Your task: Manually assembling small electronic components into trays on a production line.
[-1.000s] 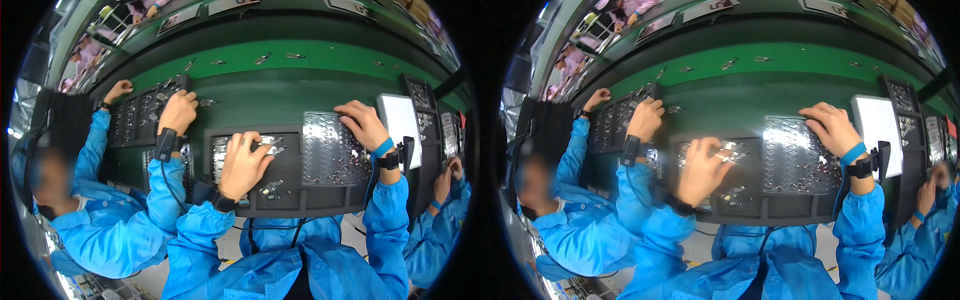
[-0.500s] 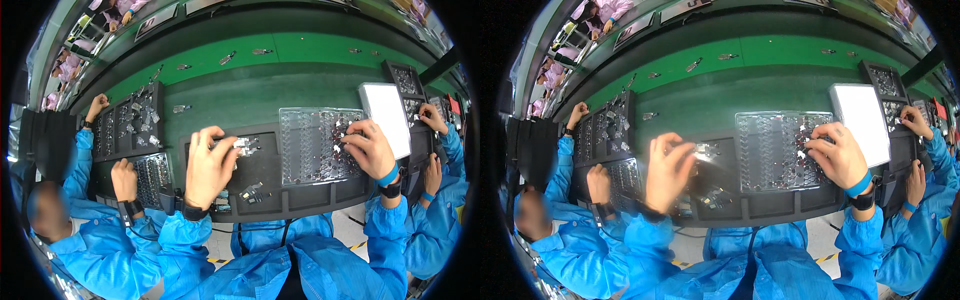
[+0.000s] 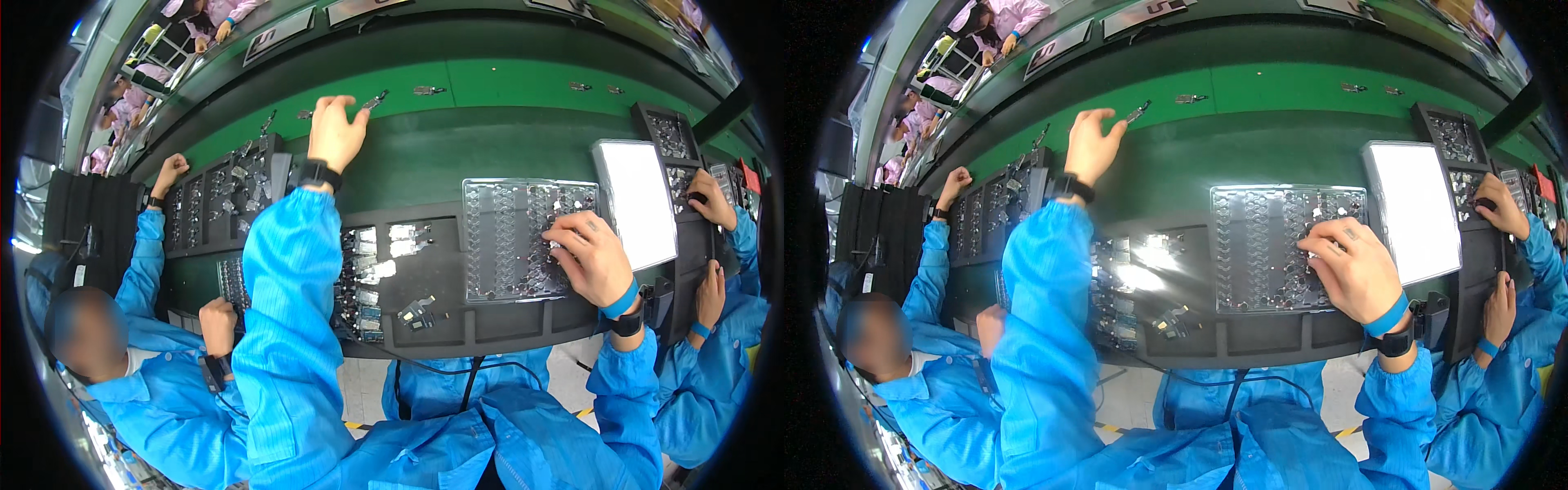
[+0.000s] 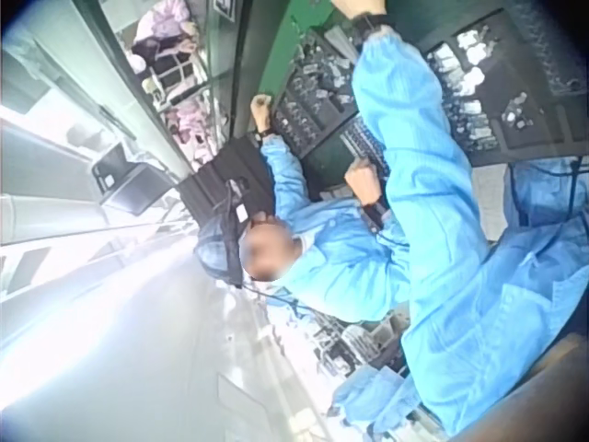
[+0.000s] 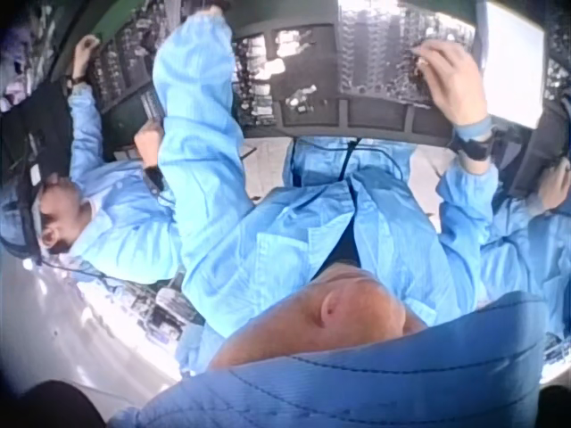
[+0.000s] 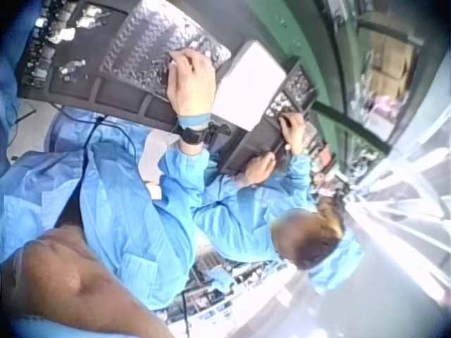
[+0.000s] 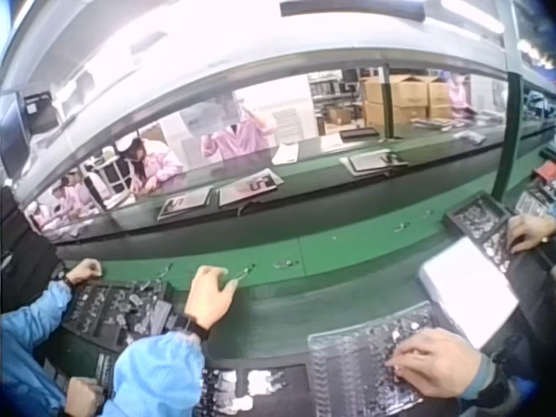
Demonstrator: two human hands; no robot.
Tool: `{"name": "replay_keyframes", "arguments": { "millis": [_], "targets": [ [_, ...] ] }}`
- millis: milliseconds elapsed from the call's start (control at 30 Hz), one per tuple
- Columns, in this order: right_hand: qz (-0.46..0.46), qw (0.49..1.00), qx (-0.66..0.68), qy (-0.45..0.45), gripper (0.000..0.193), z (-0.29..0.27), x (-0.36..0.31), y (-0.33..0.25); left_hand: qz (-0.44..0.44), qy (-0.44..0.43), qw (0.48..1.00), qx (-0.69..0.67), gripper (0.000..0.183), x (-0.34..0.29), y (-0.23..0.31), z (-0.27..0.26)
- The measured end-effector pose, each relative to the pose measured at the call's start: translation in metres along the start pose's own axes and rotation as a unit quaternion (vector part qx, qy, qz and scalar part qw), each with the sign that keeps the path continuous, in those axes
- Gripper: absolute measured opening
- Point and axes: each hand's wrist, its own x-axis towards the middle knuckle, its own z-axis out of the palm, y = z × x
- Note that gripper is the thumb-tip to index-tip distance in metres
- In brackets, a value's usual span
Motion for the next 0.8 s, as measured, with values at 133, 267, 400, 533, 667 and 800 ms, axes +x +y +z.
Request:
{"name": "replay_keyframes", "arguments": {
  "millis": [133,267,400,533,667,800],
  "targets": [
    [0.049,0.999,0.019,-0.006,0.028,-0.001,-0.005,0.008,0.046,0.052,0.996,0.061,0.046,0.038,-0.028,0.041],
    [0.046,0.999,0.009,0.001,0.028,0.000,-0.007,0.010,0.054,0.004,0.993,0.107,0.045,0.062,-0.042,0.070],
    [0.058,0.998,0.006,0.024,0.025,0.005,-0.006,0.012,0.068,-0.029,0.995,0.067,0.031,0.064,-0.039,0.072],
    [0.037,0.998,-0.009,0.043,0.023,0.008,-0.006,0.015,0.075,-0.007,0.993,0.095,0.023,0.056,-0.027,0.055],
    [0.017,0.998,-0.009,0.055,0.022,0.008,-0.005,0.017,0.057,-0.076,0.991,0.093,0.018,0.047,-0.026,0.037],
    [0.060,0.995,0.038,0.073,0.018,0.005,-0.010,0.018,0.040,-0.104,0.991,0.076,0.017,0.051,-0.020,0.038]
  ]
}}
